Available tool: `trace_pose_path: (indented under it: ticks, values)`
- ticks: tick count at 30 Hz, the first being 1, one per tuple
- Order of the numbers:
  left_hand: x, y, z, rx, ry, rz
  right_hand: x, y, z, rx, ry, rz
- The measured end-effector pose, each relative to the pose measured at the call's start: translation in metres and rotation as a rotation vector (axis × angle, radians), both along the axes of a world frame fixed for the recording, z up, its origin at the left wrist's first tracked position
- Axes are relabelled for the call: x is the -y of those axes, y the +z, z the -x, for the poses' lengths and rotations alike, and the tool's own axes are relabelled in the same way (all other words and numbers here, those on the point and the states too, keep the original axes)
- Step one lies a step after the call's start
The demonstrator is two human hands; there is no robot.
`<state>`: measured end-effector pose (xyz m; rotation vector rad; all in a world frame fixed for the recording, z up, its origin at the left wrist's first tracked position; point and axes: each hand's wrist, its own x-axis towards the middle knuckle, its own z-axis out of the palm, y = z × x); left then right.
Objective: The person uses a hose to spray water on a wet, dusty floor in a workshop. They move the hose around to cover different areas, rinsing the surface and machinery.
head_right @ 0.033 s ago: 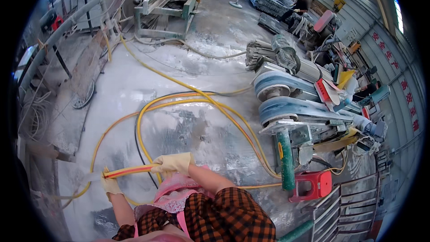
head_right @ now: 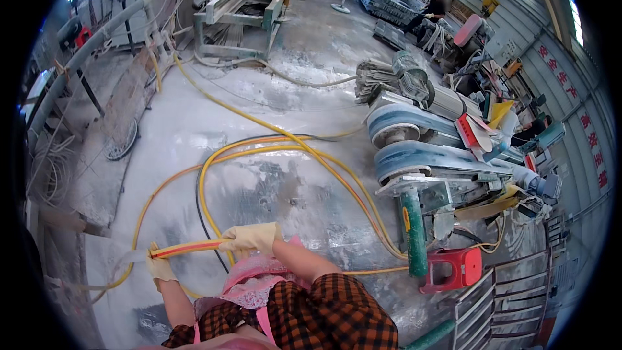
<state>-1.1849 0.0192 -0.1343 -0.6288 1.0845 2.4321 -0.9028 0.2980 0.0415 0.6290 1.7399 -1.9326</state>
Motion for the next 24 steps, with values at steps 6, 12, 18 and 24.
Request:
trace_pose_path:
  ticks: [6, 12, 18, 24]
  values:
    - [-0.015, 0.016, 0.021, -0.043, -0.033, -0.001, -0.013, 0.005, 0.016, -0.027, -0.088, 0.055]
    - [-0.047, 0.034, 0.025, -0.011, -0.027, -0.010, -0.043, 0.016, 0.026, -0.043, -0.092, 0.004]
    - [-0.079, 0.037, 0.026, 0.001, 0.020, -0.093, -0.081, -0.009, 0.046, 0.003, -0.049, 0.054]
    - [-0.093, 0.026, 0.030, 0.035, 0.041, -0.102, -0.106, -0.022, 0.063, 0.004, -0.036, 0.104]
